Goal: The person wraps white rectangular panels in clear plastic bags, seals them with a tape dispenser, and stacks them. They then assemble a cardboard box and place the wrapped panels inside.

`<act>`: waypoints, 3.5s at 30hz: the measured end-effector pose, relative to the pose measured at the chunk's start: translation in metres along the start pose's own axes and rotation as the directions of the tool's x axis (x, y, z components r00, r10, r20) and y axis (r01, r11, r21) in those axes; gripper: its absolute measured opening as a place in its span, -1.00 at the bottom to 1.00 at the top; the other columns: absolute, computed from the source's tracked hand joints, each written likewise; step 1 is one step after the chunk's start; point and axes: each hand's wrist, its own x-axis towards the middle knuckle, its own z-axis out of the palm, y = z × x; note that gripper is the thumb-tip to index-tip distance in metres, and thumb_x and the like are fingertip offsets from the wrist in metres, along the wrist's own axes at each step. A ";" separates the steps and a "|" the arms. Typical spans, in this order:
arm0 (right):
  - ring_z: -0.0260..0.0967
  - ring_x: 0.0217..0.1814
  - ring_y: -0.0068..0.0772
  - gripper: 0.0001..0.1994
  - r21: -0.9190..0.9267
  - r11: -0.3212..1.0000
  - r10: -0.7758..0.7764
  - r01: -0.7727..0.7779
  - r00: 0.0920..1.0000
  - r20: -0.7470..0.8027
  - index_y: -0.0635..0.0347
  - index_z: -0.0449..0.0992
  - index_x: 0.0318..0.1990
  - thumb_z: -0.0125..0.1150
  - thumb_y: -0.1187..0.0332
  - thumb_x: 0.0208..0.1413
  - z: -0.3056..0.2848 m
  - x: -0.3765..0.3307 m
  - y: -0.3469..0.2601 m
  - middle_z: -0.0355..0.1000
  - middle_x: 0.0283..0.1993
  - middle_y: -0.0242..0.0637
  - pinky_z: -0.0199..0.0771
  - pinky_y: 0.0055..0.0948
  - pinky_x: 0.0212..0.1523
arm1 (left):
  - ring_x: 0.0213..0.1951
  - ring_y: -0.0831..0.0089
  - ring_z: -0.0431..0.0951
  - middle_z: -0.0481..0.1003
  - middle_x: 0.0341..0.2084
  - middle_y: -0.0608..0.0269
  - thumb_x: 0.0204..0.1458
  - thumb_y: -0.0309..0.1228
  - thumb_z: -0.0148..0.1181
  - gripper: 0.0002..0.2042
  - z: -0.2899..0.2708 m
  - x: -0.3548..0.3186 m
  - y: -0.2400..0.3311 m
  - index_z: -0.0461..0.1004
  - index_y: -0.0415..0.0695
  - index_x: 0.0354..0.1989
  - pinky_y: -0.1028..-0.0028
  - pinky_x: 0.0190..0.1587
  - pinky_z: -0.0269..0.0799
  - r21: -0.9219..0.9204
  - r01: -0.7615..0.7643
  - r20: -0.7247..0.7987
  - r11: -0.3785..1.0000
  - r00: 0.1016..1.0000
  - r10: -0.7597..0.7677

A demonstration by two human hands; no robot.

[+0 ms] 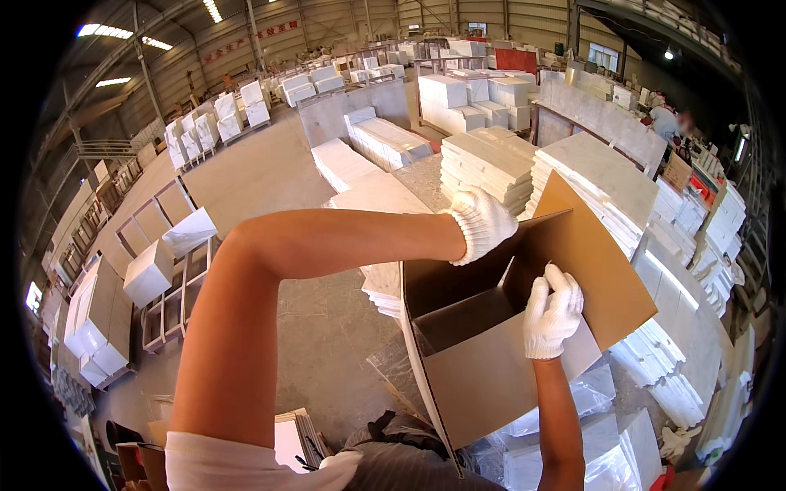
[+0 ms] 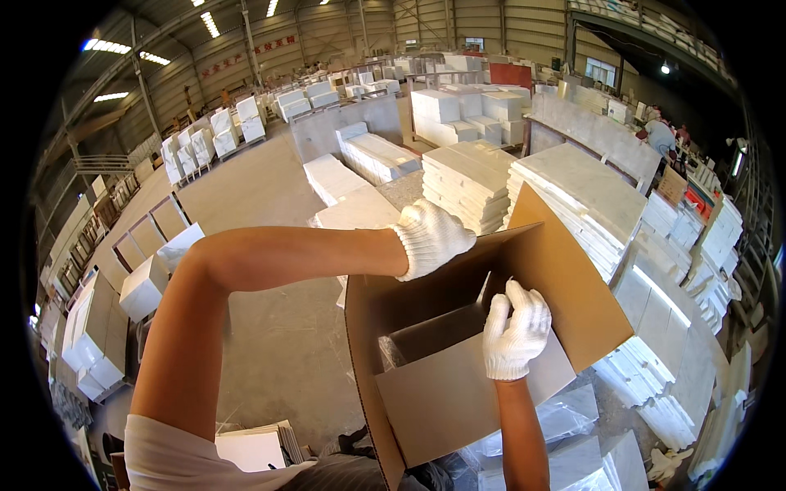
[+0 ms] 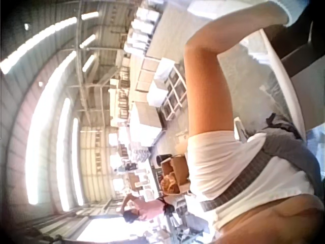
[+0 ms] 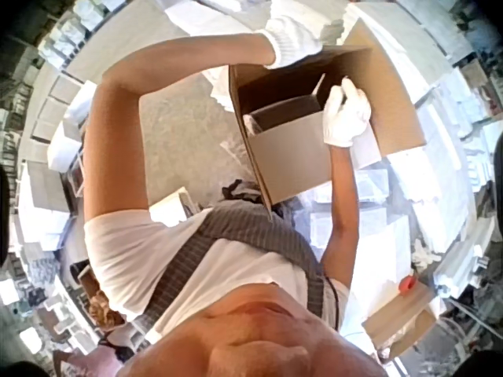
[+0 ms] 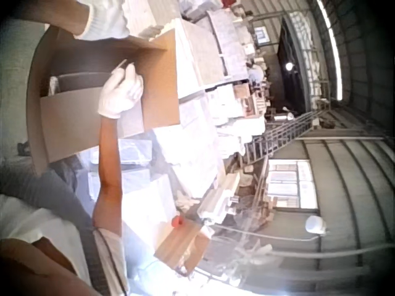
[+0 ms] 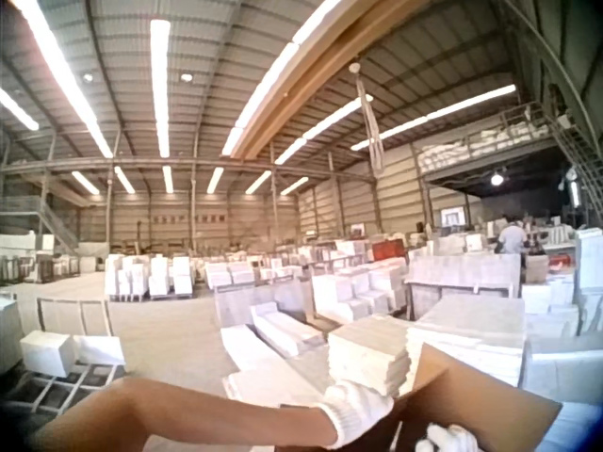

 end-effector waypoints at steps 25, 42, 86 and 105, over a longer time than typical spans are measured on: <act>0.20 0.35 -0.27 -0.56 -0.056 0.998 0.051 -0.017 0.707 0.706 0.07 0.46 0.13 0.10 0.09 0.16 0.001 -0.031 0.013 0.37 0.22 -0.35 0.08 -0.22 0.39 | -0.16 0.17 0.57 0.57 -0.33 0.05 0.31 -0.28 -0.07 -0.73 0.036 -0.124 -0.008 0.53 -0.18 -0.15 0.27 0.12 0.40 -0.617 -0.273 -0.725 0.738 0.563 -0.397; 0.32 0.34 -0.18 -0.41 0.296 0.369 0.305 -0.881 0.416 0.856 0.39 0.38 0.26 0.06 0.02 0.32 -0.169 0.111 0.123 0.35 0.33 -0.09 0.23 -0.27 0.39 | -0.10 0.07 0.48 0.53 -0.15 0.06 0.19 -0.23 0.13 -0.71 0.136 0.017 0.071 0.52 -0.13 -0.02 0.17 0.07 0.36 -0.738 -0.344 -0.644 0.580 0.616 -0.454; 0.30 0.35 -0.04 -0.48 -0.028 0.877 0.474 -0.480 0.852 0.224 0.15 0.42 0.25 0.24 0.12 0.19 -0.165 -0.097 -0.004 0.39 0.26 -0.04 0.01 0.00 0.47 | 0.38 0.03 0.19 0.21 0.35 -0.13 0.33 0.06 -0.20 -0.32 0.221 0.118 0.003 0.09 -0.28 0.40 0.27 0.38 0.08 -0.781 -0.004 -0.123 0.624 0.982 -0.147; -0.17 0.61 -0.15 -0.25 -0.968 -0.109 0.988 -0.224 0.082 -0.130 -0.10 0.03 0.45 0.20 0.19 0.12 -0.619 -0.303 0.394 0.04 0.52 -0.13 -0.31 -0.24 0.57 | 0.50 0.36 -0.12 -0.13 0.51 0.23 0.35 -0.42 -0.19 -0.40 0.280 0.082 -0.097 -0.18 0.02 0.53 0.41 0.49 -0.21 -0.997 -0.072 -0.071 -0.013 0.992 -0.101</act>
